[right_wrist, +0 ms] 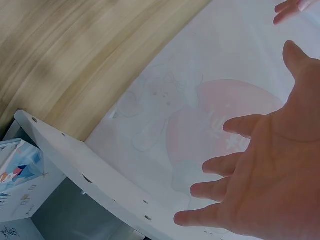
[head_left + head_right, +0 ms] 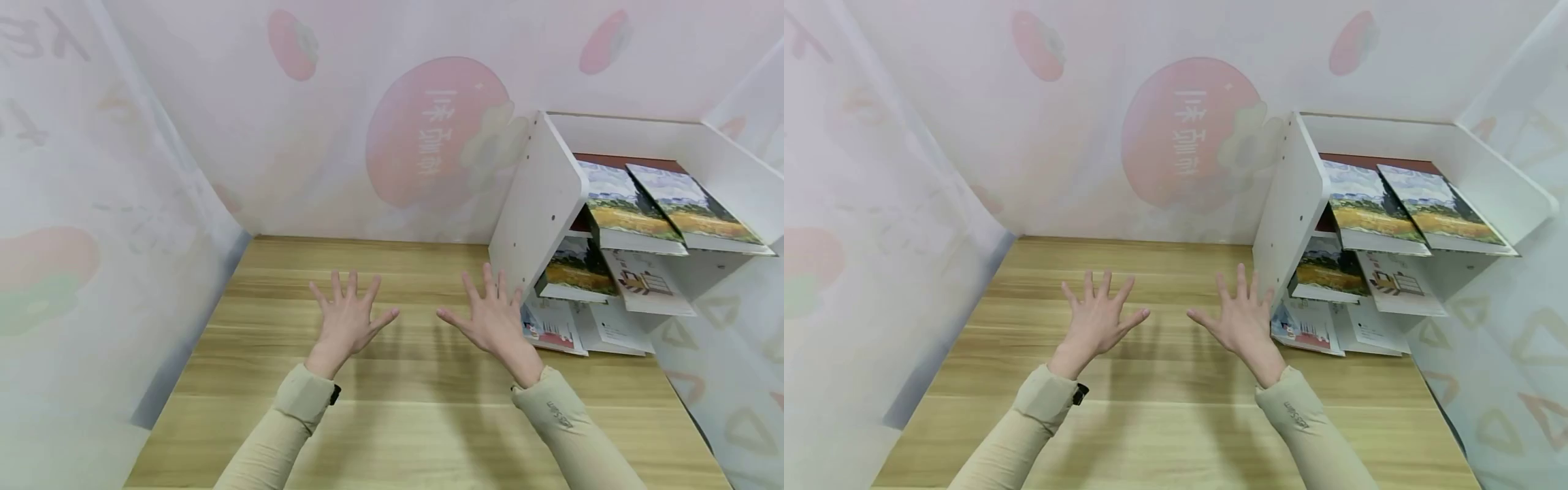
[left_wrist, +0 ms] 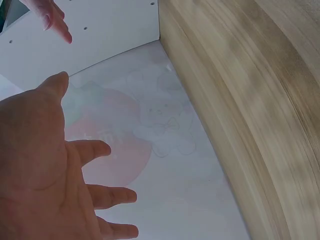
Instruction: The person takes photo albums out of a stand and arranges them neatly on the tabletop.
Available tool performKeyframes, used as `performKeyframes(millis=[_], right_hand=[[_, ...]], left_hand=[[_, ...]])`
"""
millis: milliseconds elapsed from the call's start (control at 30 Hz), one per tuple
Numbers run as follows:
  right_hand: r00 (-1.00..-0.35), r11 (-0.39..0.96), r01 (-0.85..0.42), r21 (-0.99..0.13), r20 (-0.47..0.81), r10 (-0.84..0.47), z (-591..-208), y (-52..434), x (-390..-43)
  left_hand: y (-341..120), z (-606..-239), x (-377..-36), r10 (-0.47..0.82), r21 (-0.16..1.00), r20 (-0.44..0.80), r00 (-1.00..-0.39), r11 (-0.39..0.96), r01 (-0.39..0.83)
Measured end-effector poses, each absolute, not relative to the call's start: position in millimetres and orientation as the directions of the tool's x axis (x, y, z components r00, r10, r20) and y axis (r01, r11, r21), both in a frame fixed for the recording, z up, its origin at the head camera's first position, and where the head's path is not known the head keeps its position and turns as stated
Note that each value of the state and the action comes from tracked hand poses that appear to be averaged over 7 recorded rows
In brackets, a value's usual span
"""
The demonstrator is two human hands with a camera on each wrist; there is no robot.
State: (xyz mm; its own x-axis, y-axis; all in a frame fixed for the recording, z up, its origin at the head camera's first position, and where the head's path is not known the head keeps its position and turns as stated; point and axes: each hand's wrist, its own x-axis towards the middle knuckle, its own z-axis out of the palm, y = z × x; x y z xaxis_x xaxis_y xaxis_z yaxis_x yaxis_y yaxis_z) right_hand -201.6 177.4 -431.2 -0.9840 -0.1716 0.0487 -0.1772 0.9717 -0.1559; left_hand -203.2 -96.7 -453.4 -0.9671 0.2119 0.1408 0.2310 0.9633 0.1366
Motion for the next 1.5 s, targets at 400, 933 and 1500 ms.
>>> performKeyframes(millis=[400,933,1500], right_hand=[[-0.986,0.958,-0.165,-0.232,0.035,-0.162,-429,185,-197],[-0.991,0.828,-0.136,-0.544,0.081,-0.109,-406,206,-185],[-0.973,0.464,0.097,-0.88,-0.183,-0.143,-371,269,-169]], left_hand=[[-92,-447,-197,0.184,0.082,0.154,-0.971,0.977,0.198],[-76,-441,-198,0.206,0.123,0.26,-0.943,0.962,0.244],[-28,-422,-189,0.187,0.599,0.303,-0.935,0.726,0.339]])
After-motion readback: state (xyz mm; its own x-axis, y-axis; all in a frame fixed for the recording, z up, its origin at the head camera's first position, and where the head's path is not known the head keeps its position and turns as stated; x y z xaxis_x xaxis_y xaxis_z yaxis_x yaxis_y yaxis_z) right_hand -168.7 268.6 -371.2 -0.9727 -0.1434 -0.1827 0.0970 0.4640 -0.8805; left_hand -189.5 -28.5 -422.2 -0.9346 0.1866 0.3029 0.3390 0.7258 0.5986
